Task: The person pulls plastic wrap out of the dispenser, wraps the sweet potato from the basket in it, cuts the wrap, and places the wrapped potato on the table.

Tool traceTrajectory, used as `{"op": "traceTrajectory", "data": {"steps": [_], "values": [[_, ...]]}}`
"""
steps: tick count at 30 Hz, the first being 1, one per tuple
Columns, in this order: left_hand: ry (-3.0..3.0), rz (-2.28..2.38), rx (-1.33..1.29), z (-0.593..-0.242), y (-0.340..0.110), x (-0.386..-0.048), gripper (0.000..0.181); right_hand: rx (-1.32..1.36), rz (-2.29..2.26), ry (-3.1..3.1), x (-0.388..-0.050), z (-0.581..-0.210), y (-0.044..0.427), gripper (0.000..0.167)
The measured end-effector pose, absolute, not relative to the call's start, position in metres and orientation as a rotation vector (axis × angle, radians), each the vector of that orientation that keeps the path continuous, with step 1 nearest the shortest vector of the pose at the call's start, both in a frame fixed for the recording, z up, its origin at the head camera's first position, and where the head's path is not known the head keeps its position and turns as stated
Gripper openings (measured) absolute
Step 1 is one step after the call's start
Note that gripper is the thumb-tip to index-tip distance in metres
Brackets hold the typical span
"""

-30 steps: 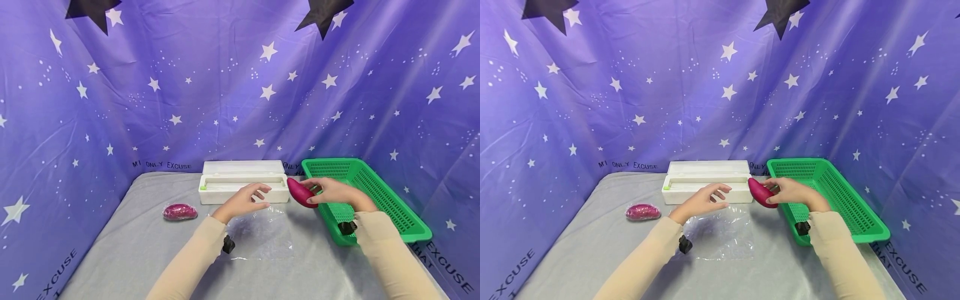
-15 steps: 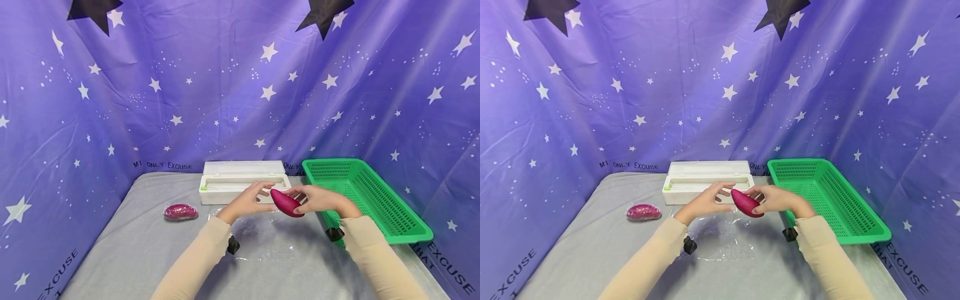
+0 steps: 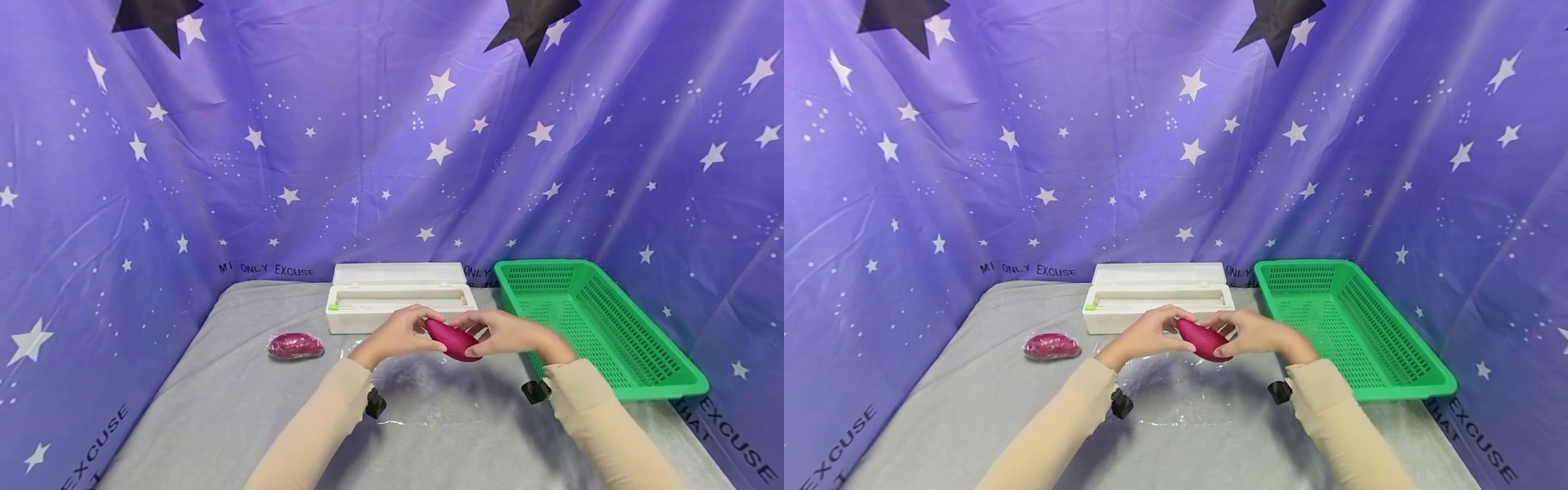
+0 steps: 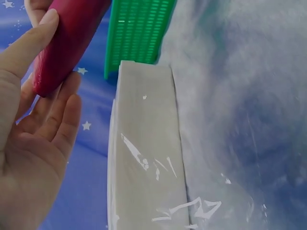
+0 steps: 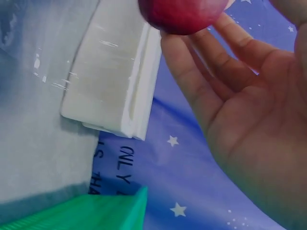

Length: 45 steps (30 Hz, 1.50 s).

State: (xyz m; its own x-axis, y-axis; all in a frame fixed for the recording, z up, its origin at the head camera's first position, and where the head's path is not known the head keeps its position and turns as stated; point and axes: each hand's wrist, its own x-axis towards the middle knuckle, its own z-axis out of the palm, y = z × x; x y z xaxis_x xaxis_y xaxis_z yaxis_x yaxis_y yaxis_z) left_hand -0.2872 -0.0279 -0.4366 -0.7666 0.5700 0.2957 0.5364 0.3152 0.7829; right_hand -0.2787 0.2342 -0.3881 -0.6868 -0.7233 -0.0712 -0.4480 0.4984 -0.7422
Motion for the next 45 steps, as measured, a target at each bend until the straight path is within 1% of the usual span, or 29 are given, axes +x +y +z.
{"op": "traceTrajectory", "data": {"steps": [9,12,16,20,30,39,45], "values": [[2.533,1.528,0.988,-0.443,-0.051,-0.283,0.053,-1.068,-1.134,2.336,-0.276,-0.405,0.225,0.063],[2.538,1.556,0.971,-0.443,-0.056,-0.28,0.053,-1.057,-1.191,2.348,-0.275,-0.407,0.221,0.059],[2.524,1.587,0.955,-0.443,-0.063,-0.277,0.05,-1.042,-1.229,2.372,-0.273,-0.411,0.216,0.049],[2.516,1.566,0.961,-0.441,-0.069,-0.274,0.048,-1.066,-1.231,2.384,-0.272,-0.416,0.213,0.046],[2.501,1.41,0.983,-0.44,-0.089,-0.266,0.036,-1.098,-1.198,2.373,-0.268,-0.425,0.205,0.044],[2.552,1.207,1.076,-0.456,-0.101,-0.255,0.037,-1.098,-1.174,2.361,-0.259,-0.45,0.193,0.045],[2.519,1.127,1.075,-0.47,-0.105,-0.25,0.038,-1.099,-1.146,2.334,-0.251,-0.468,0.186,0.045]]}}
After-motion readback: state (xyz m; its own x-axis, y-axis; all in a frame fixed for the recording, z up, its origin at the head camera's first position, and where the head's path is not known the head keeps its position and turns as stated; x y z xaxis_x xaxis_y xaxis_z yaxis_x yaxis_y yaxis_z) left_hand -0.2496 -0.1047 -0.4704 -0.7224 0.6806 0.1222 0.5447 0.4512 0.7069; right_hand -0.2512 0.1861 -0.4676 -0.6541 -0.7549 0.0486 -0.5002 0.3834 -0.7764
